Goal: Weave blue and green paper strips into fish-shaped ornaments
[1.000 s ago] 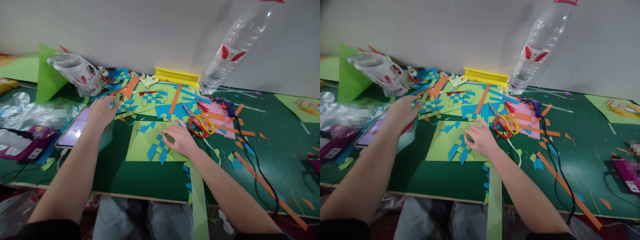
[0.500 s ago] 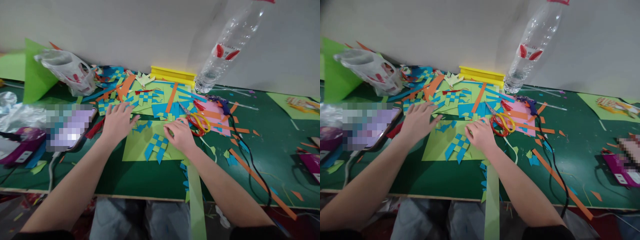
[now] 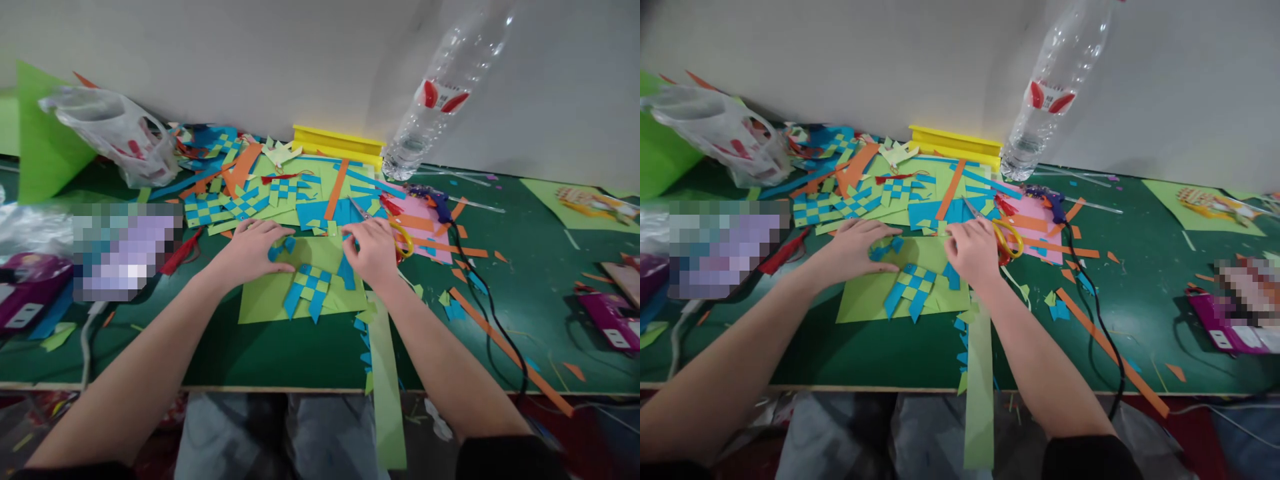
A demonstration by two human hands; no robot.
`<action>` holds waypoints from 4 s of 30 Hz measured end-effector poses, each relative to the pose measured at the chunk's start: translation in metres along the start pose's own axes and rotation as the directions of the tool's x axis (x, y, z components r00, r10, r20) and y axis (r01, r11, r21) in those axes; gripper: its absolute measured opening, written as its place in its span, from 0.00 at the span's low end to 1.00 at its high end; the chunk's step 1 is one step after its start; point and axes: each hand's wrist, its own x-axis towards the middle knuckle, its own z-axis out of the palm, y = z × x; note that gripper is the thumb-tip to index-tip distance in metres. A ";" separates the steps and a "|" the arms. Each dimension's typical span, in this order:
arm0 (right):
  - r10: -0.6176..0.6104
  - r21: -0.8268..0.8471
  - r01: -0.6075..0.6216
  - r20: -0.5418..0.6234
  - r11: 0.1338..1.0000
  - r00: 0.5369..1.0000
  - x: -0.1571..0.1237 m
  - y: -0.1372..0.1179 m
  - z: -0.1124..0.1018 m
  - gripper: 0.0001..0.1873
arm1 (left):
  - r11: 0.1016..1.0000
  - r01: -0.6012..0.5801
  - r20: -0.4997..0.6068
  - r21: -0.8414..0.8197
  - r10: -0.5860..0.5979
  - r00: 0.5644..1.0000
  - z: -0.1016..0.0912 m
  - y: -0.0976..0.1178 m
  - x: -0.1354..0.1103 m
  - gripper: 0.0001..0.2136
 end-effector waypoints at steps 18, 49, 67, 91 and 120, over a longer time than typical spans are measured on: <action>-0.373 0.252 0.313 0.243 0.916 0.895 -0.001 -0.022 -0.008 0.14 | 0.959 0.150 -0.066 -0.240 -0.170 0.983 0.003 0.001 0.024 0.20; -0.141 0.140 0.080 0.510 0.987 0.849 -0.005 -0.020 0.003 0.31 | 0.987 0.158 -0.165 0.005 -0.155 0.974 0.023 0.009 0.015 0.22; -0.038 0.128 -0.004 0.322 0.992 0.946 -0.001 -0.017 -0.003 0.21 | 0.998 0.054 -0.140 0.022 -0.050 0.989 0.027 0.002 0.019 0.23; -0.052 -0.027 0.058 0.193 0.998 0.980 -0.003 -0.004 0.000 0.18 | 0.985 -0.126 -0.225 0.117 0.150 0.963 0.023 0.001 0.019 0.17; 0.096 -0.182 -0.029 0.372 0.983 0.923 -0.006 -0.013 0.001 0.21 | 0.996 -0.091 -0.110 0.009 0.091 0.990 0.026 0.002 0.018 0.21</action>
